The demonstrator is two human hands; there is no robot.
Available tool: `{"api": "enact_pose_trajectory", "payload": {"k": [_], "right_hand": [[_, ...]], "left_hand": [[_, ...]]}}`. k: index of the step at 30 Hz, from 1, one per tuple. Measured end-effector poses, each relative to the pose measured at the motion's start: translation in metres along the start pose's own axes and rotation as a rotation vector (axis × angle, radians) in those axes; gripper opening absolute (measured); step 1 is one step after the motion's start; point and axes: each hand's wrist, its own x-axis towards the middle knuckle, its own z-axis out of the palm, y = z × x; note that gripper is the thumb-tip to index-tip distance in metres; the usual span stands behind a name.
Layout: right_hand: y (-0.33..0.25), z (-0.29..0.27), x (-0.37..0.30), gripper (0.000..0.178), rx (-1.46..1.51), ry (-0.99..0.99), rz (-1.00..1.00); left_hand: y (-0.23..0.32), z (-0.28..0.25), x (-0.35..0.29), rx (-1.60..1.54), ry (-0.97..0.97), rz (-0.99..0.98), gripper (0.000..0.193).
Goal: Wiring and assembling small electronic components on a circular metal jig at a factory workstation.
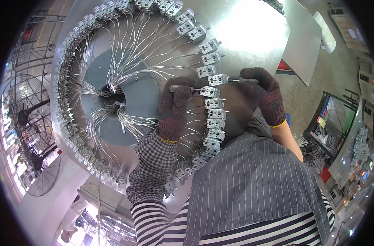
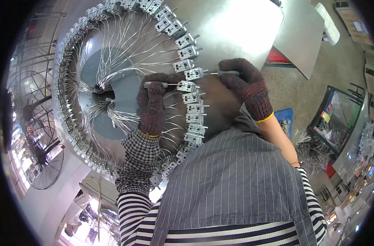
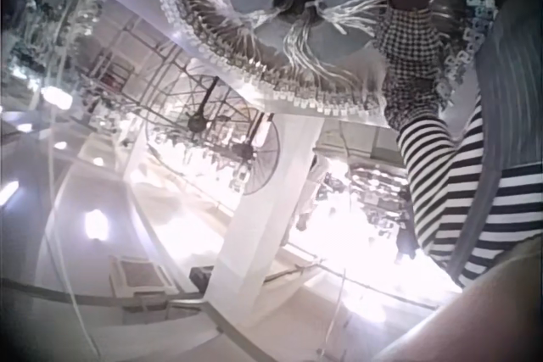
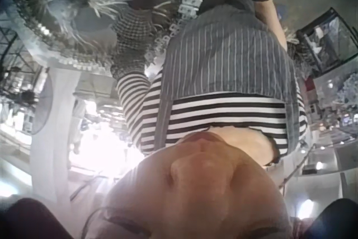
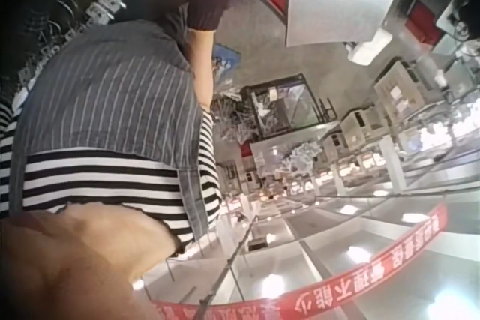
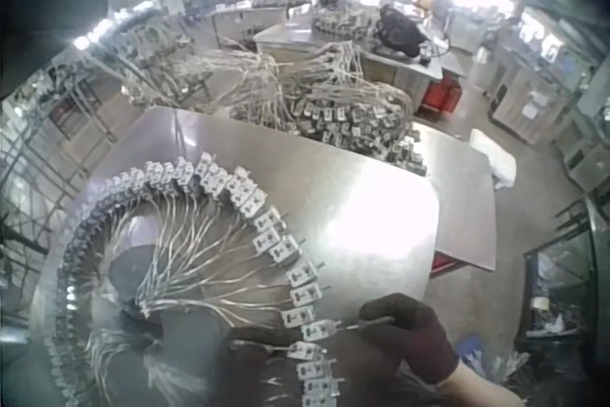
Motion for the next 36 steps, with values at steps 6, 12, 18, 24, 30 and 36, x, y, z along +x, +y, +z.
{"api": "enact_pose_trajectory", "payload": {"k": [6, 12, 18, 24, 30, 36], "right_hand": [[0.021, -0.002, -0.014, 0.032, 0.041, 0.032, 0.105], [0.039, 0.012, -0.014, 0.032, 0.131, -0.013, 0.094], [0.043, 0.025, -0.014, 0.029, 0.091, 0.018, 0.059], [0.052, 0.028, -0.02, 0.03, 0.103, 0.054, 0.033], [0.051, 0.038, -0.021, 0.031, 0.099, 0.109, 0.077], [0.057, 0.041, -0.021, 0.031, 0.073, 0.126, 0.031]], "left_hand": [[-0.005, -0.009, 0.013, -0.103, -0.089, -0.067, 0.028], [-0.015, -0.013, 0.021, -0.136, -0.081, -0.031, 0.033], [-0.032, -0.024, 0.02, -0.101, -0.116, -0.027, 0.037], [-0.034, -0.025, 0.017, -0.148, -0.092, -0.094, 0.033], [-0.022, -0.022, 0.016, -0.005, -0.034, -0.123, 0.034], [-0.029, -0.027, 0.012, -0.04, -0.007, -0.158, 0.037]]}}
